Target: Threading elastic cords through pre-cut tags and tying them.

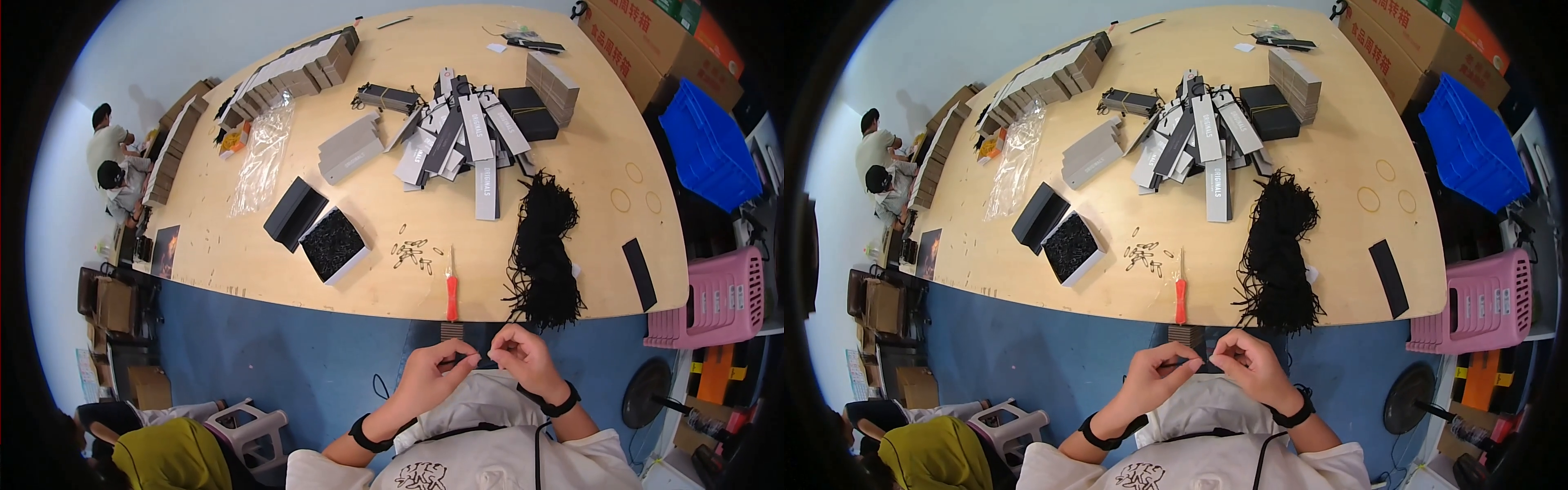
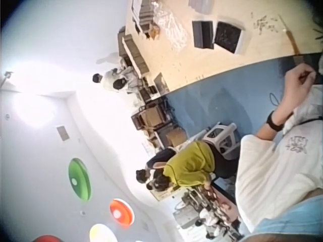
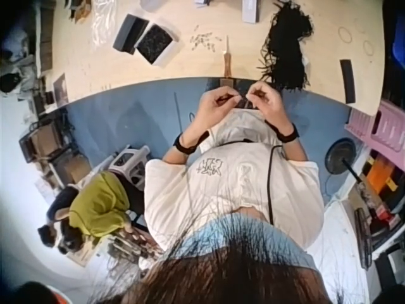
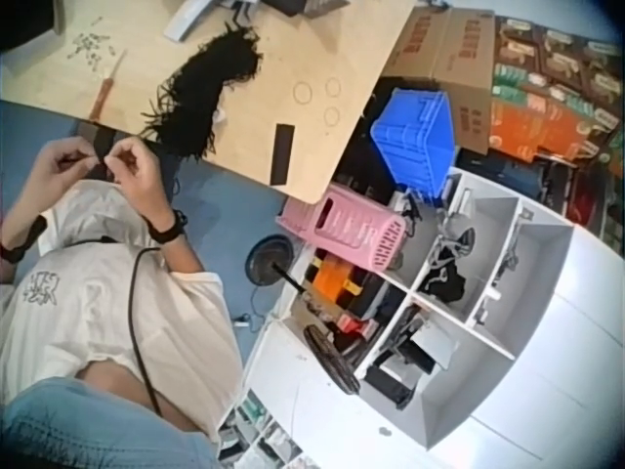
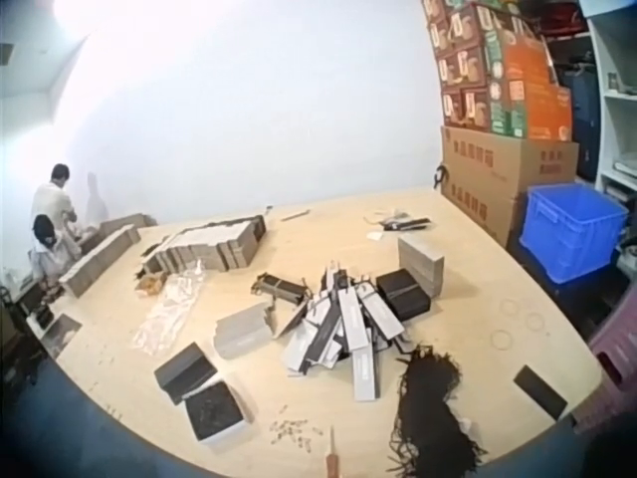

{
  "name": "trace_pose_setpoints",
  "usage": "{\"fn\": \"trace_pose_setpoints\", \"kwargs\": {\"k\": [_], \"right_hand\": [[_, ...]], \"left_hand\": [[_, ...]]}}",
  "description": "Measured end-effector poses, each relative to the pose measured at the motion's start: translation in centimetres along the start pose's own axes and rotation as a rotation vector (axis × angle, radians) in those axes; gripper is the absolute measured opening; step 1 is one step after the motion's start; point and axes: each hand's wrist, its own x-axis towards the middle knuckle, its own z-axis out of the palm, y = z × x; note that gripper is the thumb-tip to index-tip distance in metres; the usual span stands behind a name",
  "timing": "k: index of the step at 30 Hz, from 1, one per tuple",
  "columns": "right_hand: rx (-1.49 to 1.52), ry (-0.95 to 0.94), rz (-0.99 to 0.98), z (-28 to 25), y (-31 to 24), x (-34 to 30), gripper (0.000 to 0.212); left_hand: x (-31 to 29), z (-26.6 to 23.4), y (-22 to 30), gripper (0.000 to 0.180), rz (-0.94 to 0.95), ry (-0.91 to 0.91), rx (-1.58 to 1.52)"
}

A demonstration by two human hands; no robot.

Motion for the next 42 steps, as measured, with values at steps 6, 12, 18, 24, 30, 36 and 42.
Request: {"fn": "trace_pose_setpoints", "kwargs": {"k": [6,12,18,24,30,36,42], "right_hand": [[-0.115,0.092,-0.057,-0.2,-0.7,0.1,0.008],[-0.507,0.034,-0.250,0.8,-1.7,-0.1,0.009],[-0.538,0.020,-0.337,0.4,-2.8,-0.2,0.010],[-0.436,-0.022,-0.204,0.0,-3.2,0.3,0.010],[-0.355,-0.089,-0.103,0.1,-3.7,0.1,0.007],[-0.118,-0.092,0.071,0.3,-3.6,0.0,0.006],[0.073,-0.083,0.095,0.4,-3.2,-0.6,0.009]], "left_hand": [[-0.2,-1.0,-0.7,0.007,0.057,-0.022,-0.244],[0.6,0.2,-1.1,0.012,-0.312,0.037,-0.765],[-0.3,1.7,-1.3,0.014,0.253,0.171,0.158],[-0.5,1.2,-1.3,0.012,0.126,0.024,0.038],[-0.3,1.1,-2.1,0.010,0.125,-0.044,-0.095],[-0.3,0.9,-2.7,0.009,0.121,-0.085,-0.307],[-0.3,0.9,-2.2,0.008,0.185,-0.056,-0.302]]}}
